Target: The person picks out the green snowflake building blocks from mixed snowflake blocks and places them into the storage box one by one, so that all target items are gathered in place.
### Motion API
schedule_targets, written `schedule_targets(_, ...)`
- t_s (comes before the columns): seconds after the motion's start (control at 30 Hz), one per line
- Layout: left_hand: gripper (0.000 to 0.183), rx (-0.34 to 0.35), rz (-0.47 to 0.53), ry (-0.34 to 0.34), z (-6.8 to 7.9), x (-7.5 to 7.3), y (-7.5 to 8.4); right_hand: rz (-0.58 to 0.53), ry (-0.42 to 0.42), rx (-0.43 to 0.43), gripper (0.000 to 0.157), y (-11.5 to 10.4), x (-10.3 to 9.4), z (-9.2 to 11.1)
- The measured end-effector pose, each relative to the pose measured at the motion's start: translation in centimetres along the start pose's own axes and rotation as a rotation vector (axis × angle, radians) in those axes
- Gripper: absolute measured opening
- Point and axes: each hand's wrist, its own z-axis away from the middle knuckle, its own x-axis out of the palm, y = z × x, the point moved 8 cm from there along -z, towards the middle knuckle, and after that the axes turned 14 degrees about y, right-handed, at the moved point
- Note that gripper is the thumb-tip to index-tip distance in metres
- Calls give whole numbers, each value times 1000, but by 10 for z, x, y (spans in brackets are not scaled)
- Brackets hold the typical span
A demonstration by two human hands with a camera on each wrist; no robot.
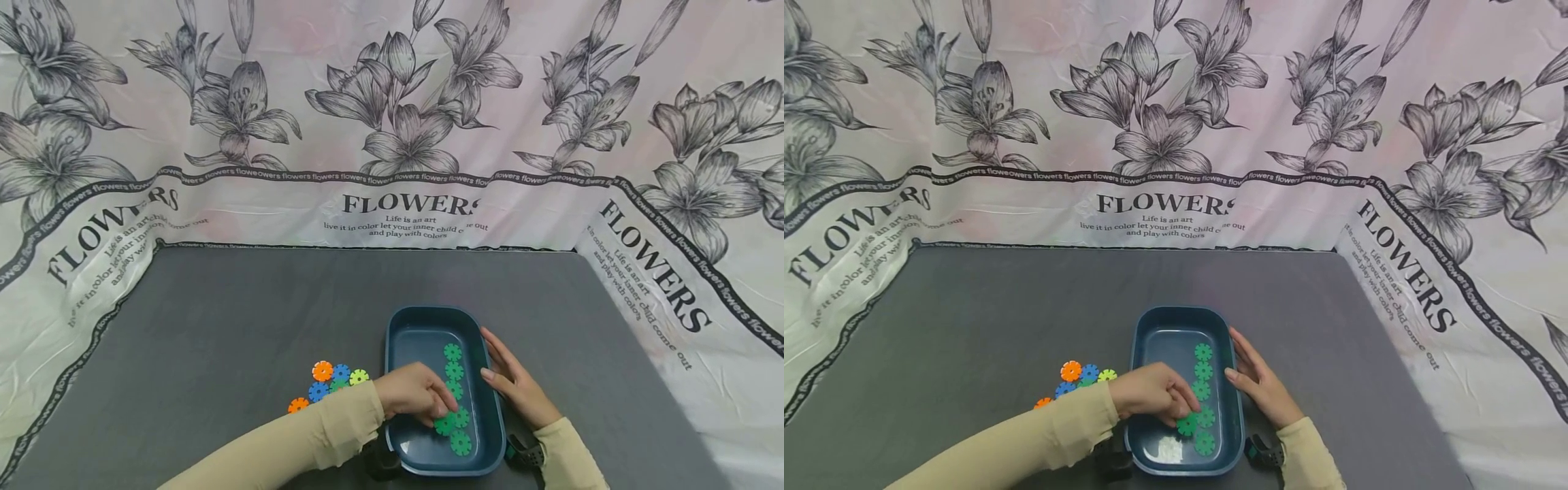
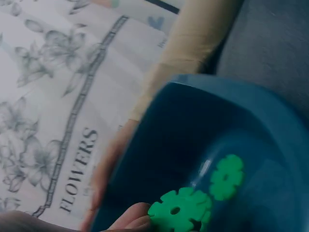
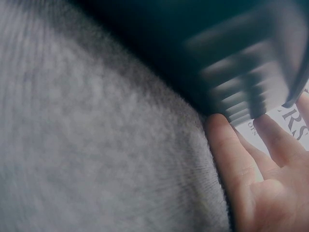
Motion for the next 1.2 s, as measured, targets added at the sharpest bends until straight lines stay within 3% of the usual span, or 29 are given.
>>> schedule_targets(0.3,16,-8,-105,-6,1,13,-4,-33,-16,-2,65,0,1,-1)
schedule_targets(0.57,20,36,-146,24,2,16,-5,-20,0,-7,65,-2,0,-2)
schedule_targets(0.7,19,82,-193,18,4,17,-2,-23,-5,-10,65,-1,0,-1)
schedule_targets(0.8,15,177,-239,4,8,12,10,-29,-9,-10,65,0,0,-1)
schedule_targets(0.9,12,290,-220,13,20,-4,32,-27,-6,-6,65,0,1,-2)
schedule_targets(1.03,8,407,-124,120,45,-50,59,-7,3,6,65,0,2,-2)
schedule_targets(1.1,10,451,-104,211,59,-77,61,6,5,14,65,0,1,-1)
schedule_targets(1.2,13,493,-166,371,73,-109,47,26,16,21,65,1,-2,1)
